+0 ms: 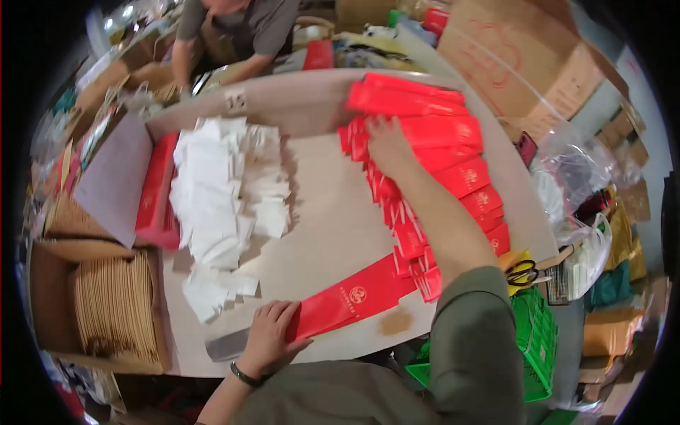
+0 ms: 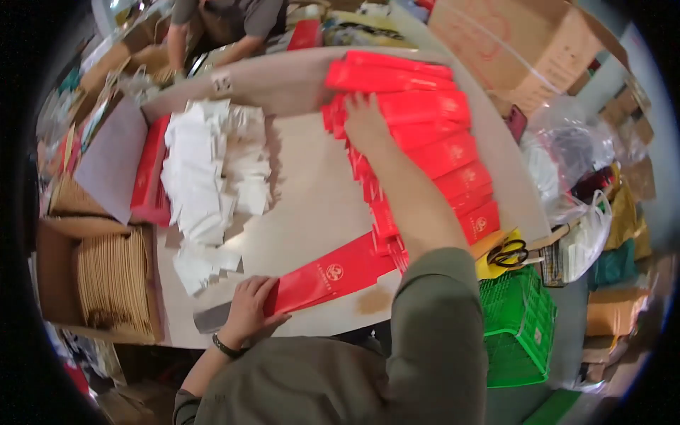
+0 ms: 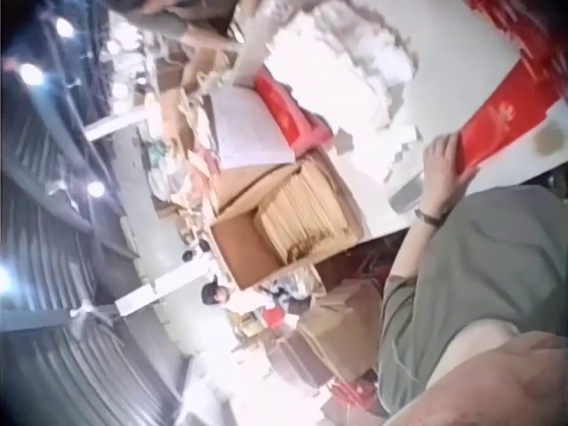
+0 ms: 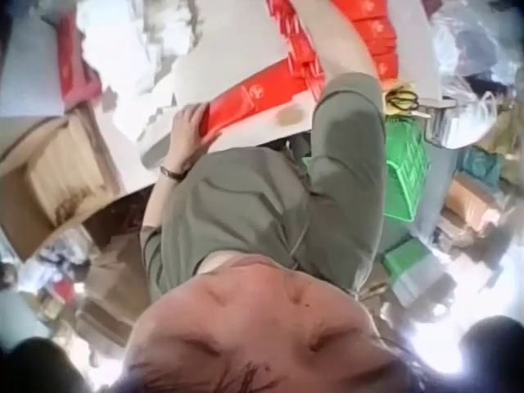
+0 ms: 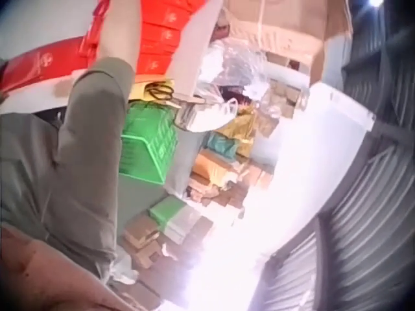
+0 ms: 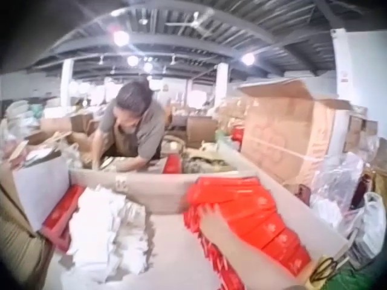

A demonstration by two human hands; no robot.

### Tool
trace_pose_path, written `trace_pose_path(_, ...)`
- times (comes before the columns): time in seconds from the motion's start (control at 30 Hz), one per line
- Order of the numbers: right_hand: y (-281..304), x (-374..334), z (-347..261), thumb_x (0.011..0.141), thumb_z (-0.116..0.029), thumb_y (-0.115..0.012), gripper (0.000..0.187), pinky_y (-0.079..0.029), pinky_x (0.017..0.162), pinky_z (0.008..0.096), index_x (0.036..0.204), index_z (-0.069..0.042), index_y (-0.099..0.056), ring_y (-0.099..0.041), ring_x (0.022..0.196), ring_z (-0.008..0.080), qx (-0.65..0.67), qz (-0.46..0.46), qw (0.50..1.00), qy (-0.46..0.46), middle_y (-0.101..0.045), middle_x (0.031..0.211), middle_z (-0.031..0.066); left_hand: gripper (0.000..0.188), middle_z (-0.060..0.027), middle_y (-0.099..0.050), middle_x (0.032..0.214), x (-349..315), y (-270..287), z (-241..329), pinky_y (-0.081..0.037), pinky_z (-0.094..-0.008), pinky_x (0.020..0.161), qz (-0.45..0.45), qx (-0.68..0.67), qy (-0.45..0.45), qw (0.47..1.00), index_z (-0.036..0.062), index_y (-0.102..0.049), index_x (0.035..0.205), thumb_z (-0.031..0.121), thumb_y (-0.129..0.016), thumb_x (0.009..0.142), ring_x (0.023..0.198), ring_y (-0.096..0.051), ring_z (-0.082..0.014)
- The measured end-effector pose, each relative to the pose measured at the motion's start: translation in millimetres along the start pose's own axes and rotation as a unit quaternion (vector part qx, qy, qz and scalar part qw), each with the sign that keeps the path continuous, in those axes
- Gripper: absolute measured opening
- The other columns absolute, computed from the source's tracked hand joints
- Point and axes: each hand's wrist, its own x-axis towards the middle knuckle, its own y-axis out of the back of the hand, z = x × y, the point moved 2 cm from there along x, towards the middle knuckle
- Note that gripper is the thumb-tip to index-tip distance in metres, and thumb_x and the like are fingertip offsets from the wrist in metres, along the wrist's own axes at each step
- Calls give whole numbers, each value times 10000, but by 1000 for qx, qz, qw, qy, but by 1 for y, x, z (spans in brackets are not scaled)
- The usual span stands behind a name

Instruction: Using a metal loading tool to insert bundles of incense sticks into red paper sleeves.

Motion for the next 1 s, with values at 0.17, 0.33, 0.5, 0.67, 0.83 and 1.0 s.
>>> trace_pose_path(0.17,82,-63,-110,966,-217,-538,356,-501,935,473,1197,45,-607,-579,1074,421,299,-295,899,127,-605,1126,235,776,-126,-572,1257,0,7,4,-412,-462,1015,6,-15,50,999,50,-552,1330,394,-828,692,1172,-516,-342)
trace_pose_path(0.33,89,-186,-164,1011,-331,-505,545,-407,1084,488,1339,104,-483,-498,1233,478,255,-154,953,-50,-538,1273,338,781,-114,-575,1260,-2,1,-4,-402,-452,1017,6,-19,10,1000,53,-555,1338,411,-826,699,1168,-524,-320)
trace_pose_path(0.5,114,-188,-181,1016,-377,-496,611,-320,1154,500,1380,110,-443,-402,1344,487,428,-227,862,-146,-463,1384,360,796,-101,-585,1248,-19,5,-11,-406,-458,1007,9,-4,12,1000,71,-569,1325,375,-853,646,1152,-524,-331)
trace_pose_path(0.67,115,-219,-179,1021,-384,-485,609,-313,1160,495,1386,102,-444,-385,1363,472,375,-194,857,-296,-448,1408,348,813,-105,-592,1247,-37,11,-20,-403,-468,1019,14,9,17,1000,69,-578,1311,346,-873,606,1154,-521,-344)
trace_pose_path(0.83,144,-202,-190,1023,-392,-473,613,-322,1147,506,1400,90,-433,-394,1355,471,527,-223,773,-274,-433,1428,340,813,-99,-599,1271,-38,9,-22,-404,-463,1031,19,1,21,1000,74,-581,1310,355,-876,606,1154,-518,-358)
trace_pose_path(1.0,118,-218,-190,1018,-406,-478,613,-314,1141,513,1415,58,-433,-393,1341,468,351,-153,870,-309,-440,1432,314,820,-100,-599,1278,-34,6,-18,-409,-456,1030,40,6,21,999,75,-575,1320,399,-870,627,1161,-517,-356)
